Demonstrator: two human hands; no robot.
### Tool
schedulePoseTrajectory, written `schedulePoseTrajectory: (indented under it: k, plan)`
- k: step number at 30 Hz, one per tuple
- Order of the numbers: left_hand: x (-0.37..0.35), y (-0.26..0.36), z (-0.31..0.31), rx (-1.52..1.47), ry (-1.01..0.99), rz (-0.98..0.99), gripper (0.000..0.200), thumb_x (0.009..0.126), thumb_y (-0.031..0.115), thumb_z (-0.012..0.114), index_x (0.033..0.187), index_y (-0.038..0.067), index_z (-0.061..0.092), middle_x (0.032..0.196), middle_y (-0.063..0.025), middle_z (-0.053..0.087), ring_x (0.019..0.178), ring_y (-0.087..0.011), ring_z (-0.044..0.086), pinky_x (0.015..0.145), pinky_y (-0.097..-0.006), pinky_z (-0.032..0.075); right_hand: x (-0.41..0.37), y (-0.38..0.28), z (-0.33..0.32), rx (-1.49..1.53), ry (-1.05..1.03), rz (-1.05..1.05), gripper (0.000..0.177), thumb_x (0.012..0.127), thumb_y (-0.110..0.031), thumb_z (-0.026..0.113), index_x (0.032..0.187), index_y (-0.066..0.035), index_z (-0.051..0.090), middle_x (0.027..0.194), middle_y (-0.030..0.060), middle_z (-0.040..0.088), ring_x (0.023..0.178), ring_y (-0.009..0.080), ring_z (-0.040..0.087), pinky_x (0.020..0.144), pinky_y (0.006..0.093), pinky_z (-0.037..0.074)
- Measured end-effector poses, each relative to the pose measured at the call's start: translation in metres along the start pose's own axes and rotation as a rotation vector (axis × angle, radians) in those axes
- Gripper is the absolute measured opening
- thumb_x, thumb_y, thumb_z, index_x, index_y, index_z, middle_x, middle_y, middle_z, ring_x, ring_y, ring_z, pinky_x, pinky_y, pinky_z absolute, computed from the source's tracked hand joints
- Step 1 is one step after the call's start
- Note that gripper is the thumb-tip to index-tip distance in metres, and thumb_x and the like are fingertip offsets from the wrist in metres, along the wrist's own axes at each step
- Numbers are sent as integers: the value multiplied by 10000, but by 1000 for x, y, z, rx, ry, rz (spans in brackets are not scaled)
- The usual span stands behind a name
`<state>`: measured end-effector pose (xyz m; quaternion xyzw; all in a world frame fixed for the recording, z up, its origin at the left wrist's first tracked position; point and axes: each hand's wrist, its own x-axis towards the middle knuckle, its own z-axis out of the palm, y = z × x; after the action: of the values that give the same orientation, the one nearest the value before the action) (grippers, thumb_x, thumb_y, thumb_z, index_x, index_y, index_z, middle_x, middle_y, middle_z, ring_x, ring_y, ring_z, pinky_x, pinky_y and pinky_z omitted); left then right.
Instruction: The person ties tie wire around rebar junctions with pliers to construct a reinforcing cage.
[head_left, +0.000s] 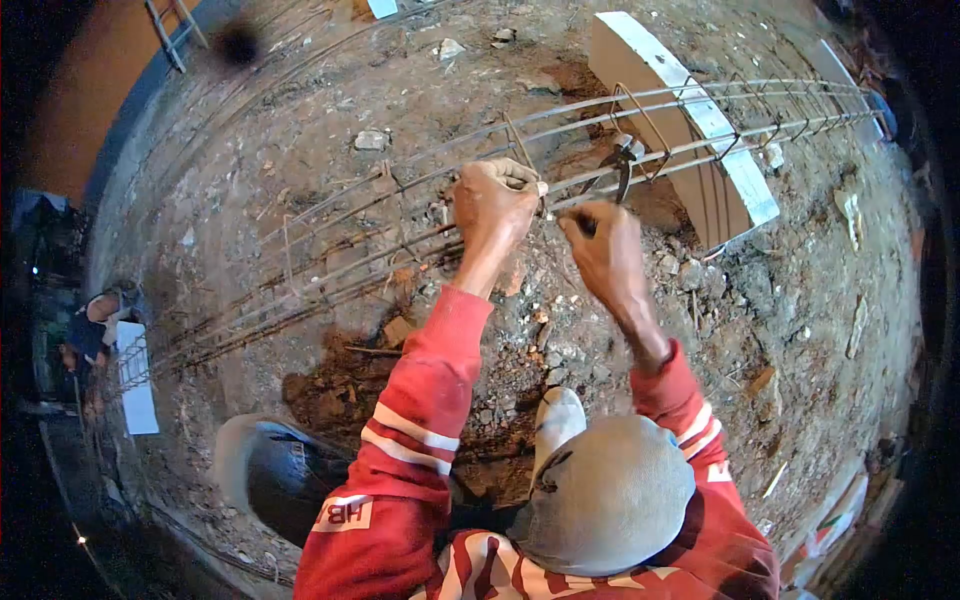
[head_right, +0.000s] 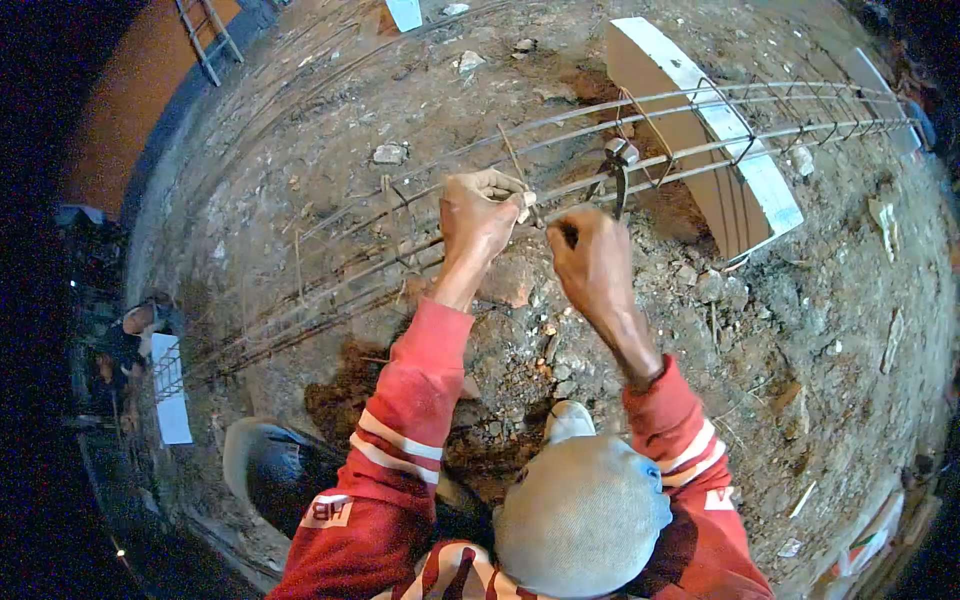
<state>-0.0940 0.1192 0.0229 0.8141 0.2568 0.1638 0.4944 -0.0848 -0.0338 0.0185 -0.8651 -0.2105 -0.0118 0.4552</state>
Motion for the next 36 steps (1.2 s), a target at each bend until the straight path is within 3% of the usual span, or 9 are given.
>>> schedulePoseTrajectory:
  k: [7, 9, 12, 16, 20, 25, 27, 29, 36]
  plan:
    - [-11, -13, 0, 261, 128, 288, 164, 687, 140, 763, 834, 74, 737, 779, -119, 722, 687, -273, 698, 633, -364, 526, 111, 7, -12, -391, -162, -651, 136, 732, -125, 741, 815, -33, 685, 822, 182, 638, 809, 399, 627, 702, 473, 514]
    - [-19, -5, 1, 245, 117, 247, 176, 676, 164, 765, 827, 82, 724, 772, -118, 716, 717, -308, 691, 652, -397, 521, 151, -5, -13, -380, -534, -448, 289, 699, -209, 808, 852, 12, 701, 776, 226, 673, 753, 407, 674, 687, 450, 551]
    - [-23, -8, 6, 108, 198, 303, 128, 746, 199, 726, 785, 88, 676, 731, -137, 674, 729, -348, 659, 684, -444, 482, 195, 17, 2, -220, -687, -657, 258, 656, -233, 790, 824, -39, 759, 742, 121, 707, 675, 210, 665, 641, 345, 494]
    - [-33, -21, 25, 56, 389, 473, 202, 653, 98, 704, 848, 113, 656, 815, -120, 651, 799, -304, 624, 868, -407, 358, 188, -2, -6, -205, -921, -360, 262, 717, -231, 777, 895, -39, 758, 809, 90, 731, 709, 164, 650, 669, 334, 494]
    - [-37, -26, 32, 46, 401, 460, 252, 628, 68, 712, 865, 106, 636, 816, -120, 654, 807, -317, 625, 847, -416, 366, 190, 24, 12, -133, -976, -448, 293, 717, -181, 770, 969, -35, 740, 875, 120, 734, 762, 220, 674, 718, 358, 516]
    - [-33, -29, 32, 27, 451, 509, 221, 655, 42, 694, 866, 92, 653, 795, -101, 668, 811, -310, 639, 806, -414, 395, 165, 9, 10, -401, -823, -601, 340, 693, -204, 775, 978, -28, 717, 915, 154, 722, 836, 305, 697, 742, 377, 528]
    - [-36, -27, 27, 15, 433, 508, 203, 667, 45, 696, 860, 91, 654, 795, -103, 669, 806, -311, 639, 802, -416, 399, 108, -5, -10, -460, -141, -505, 289, 701, -179, 776, 944, -32, 721, 831, 180, 708, 739, 325, 680, 674, 409, 524]
    - [-34, -26, 28, -3, 424, 499, 186, 678, 48, 697, 854, 90, 656, 795, -106, 670, 801, -312, 639, 799, -419, 403, 57, -22, -17, -360, -30, -103, 242, 760, -179, 749, 951, -31, 728, 807, 149, 707, 733, 230, 682, 637, 368, 530]
    - [-32, -28, 34, -77, 415, 509, 106, 733, 59, 692, 810, 83, 623, 773, -115, 633, 781, -323, 608, 746, -425, 424, 21, 43, 37, 1016, -160, 381, 428, 917, -29, 491, 1341, -64, 538, 1158, 103, 640, 941, 136, 626, 731, 272, 535]
